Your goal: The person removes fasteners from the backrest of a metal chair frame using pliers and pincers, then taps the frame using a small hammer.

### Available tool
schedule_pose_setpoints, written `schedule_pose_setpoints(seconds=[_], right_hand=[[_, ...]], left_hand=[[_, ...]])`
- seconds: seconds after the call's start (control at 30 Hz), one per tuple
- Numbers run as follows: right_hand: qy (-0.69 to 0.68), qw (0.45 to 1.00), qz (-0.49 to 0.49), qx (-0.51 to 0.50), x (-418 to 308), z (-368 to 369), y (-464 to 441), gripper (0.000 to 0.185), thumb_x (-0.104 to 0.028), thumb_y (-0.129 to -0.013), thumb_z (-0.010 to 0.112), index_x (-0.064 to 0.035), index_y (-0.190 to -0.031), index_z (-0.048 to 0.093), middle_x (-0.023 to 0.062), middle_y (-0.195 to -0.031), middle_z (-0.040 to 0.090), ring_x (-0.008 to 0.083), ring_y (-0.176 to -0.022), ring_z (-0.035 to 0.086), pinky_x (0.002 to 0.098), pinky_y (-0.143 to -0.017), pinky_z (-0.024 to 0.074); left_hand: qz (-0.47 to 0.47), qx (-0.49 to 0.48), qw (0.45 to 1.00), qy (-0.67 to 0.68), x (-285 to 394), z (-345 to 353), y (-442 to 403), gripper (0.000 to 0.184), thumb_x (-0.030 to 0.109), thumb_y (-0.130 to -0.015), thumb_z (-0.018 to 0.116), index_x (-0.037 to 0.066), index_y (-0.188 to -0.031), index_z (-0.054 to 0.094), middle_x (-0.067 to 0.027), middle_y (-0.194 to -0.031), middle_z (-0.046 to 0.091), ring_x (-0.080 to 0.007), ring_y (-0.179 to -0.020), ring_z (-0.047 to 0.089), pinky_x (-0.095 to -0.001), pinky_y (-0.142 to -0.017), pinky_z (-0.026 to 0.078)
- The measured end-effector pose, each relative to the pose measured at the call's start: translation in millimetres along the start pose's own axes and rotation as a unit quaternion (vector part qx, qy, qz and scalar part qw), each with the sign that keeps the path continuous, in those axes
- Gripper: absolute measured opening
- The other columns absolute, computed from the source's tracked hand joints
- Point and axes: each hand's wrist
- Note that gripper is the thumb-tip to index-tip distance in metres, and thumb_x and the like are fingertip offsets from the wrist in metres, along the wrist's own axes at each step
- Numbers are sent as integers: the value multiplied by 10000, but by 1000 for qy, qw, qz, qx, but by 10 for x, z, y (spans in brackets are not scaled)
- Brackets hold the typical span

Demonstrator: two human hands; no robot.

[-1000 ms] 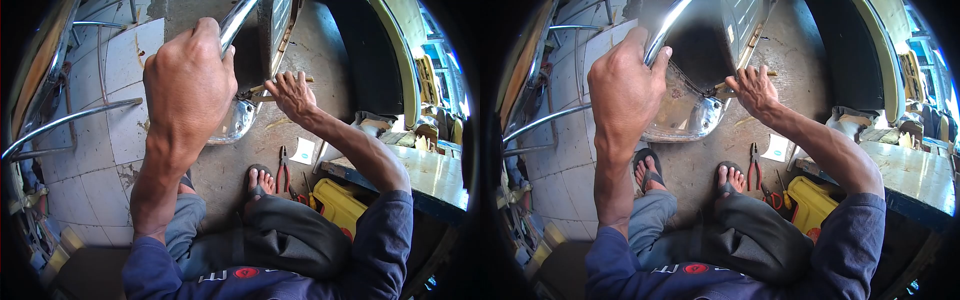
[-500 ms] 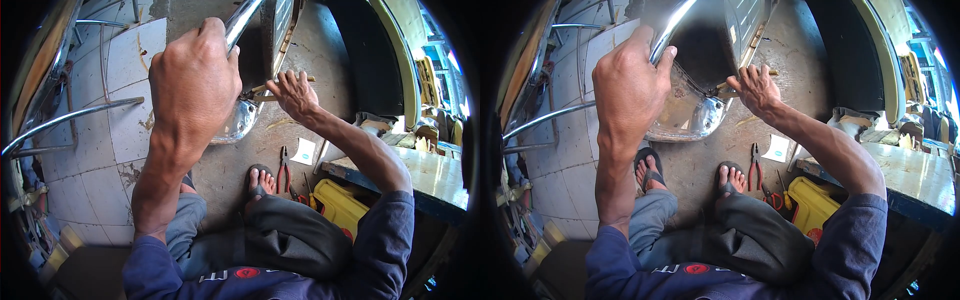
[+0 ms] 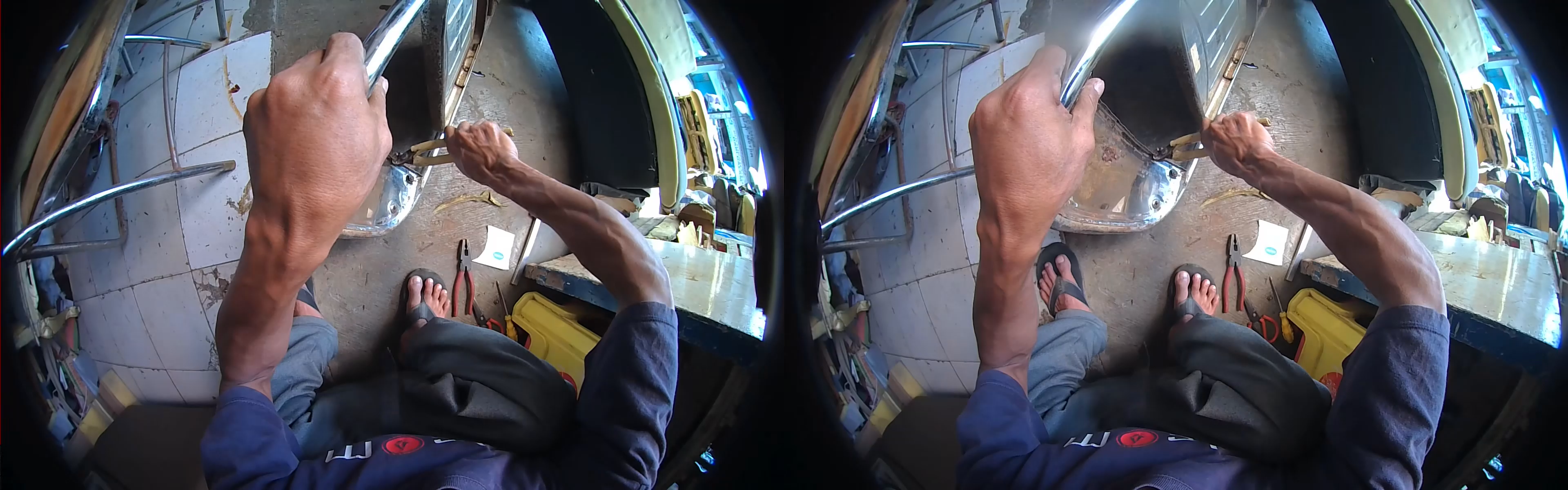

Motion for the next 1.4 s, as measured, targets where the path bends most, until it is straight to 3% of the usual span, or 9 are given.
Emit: schedule_pose_setpoints(seconds=[0.1,0.23,0.33,0.53,0.73,0.93,1.27,1.33,1.4], right_hand=[[129,981,-32,143,-3,230,58,213,-225,-1048,513,-43,-1109,604,94,-951,626,227,-890,642,402,-775,521],[121,978,-31,169,-15,291,130,268,-211,-1059,461,-37,-1204,604,93,-991,619,223,-970,593,411,-847,461],[137,970,-27,200,-30,252,154,206,-226,-1032,529,-52,-1110,609,69,-950,593,212,-931,598,394,-827,468],[112,992,-3,57,-67,120,124,284,-213,-1068,448,-36,-1230,600,108,-1019,618,238,-998,599,414,-859,455],[129,974,-20,187,-17,321,155,242,-263,-1051,508,-52,-1129,597,79,-995,597,213,-952,592,398,-855,465],[103,990,-5,101,-62,241,160,320,-211,-1065,437,-34,-1290,582,103,-1035,618,227,-1027,589,402,-880,456],[100,985,-30,138,-8,259,157,322,-207,-1071,432,-32,-1301,573,103,-1055,617,227,-1033,587,406,-885,453],[87,980,-26,175,-3,303,152,228,-231,-1035,538,-53,-1168,585,77,-997,583,222,-987,565,414,-875,440],[104,983,-28,150,14,293,147,272,-230,-1061,478,-39,-1226,579,94,-1005,610,230,-975,592,410,-855,470]], left_hand=[[-1,-1,1000,0,-11,-9,-4,207,157,-885,808,23,-855,652,-119,-659,663,-236,-598,706,-350,-549,533],[4,-2,1000,-5,-18,-9,4,209,157,-886,805,21,-850,650,-124,-656,661,-241,-596,705,-353,-551,534],[-8,-8,1000,-7,4,-8,1,211,159,-886,806,19,-854,650,-126,-654,658,-243,-593,702,-357,-548,530],[5,-2,1000,-2,10,-4,11,218,164,-886,807,19,-851,649,-124,-644,651,-240,-579,693,-362,-542,525],[-7,-11,1000,0,21,-11,9,220,160,-884,808,16,-849,646,-125,-640,647,-240,-573,688,-360,-536,519],[1,-6,1000,-6,-7,-6,25,213,154,-886,806,12,-859,649,-124,-633,644,-232,-564,684,-359,-526,515],[4,-4,1000,-5,-64,-10,34,202,147,-889,803,7,-871,658,-126,-640,653,-226,-574,694,-347,-530,523],[8,-1,1000,-11,-68,-9,35,198,150,-886,805,8,-881,667,-129,-647,657,-227,-582,699,-348,-537,529],[3,-7,1000,-14,-55,-22,26,197,150,-885,806,8,-884,670,-131,-652,659,-232,-587,701,-352,-541,531]])
Point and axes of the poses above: each hand's wrist, its own y-axis away from the middle knuckle, its own z-axis out of the palm, x = y × z
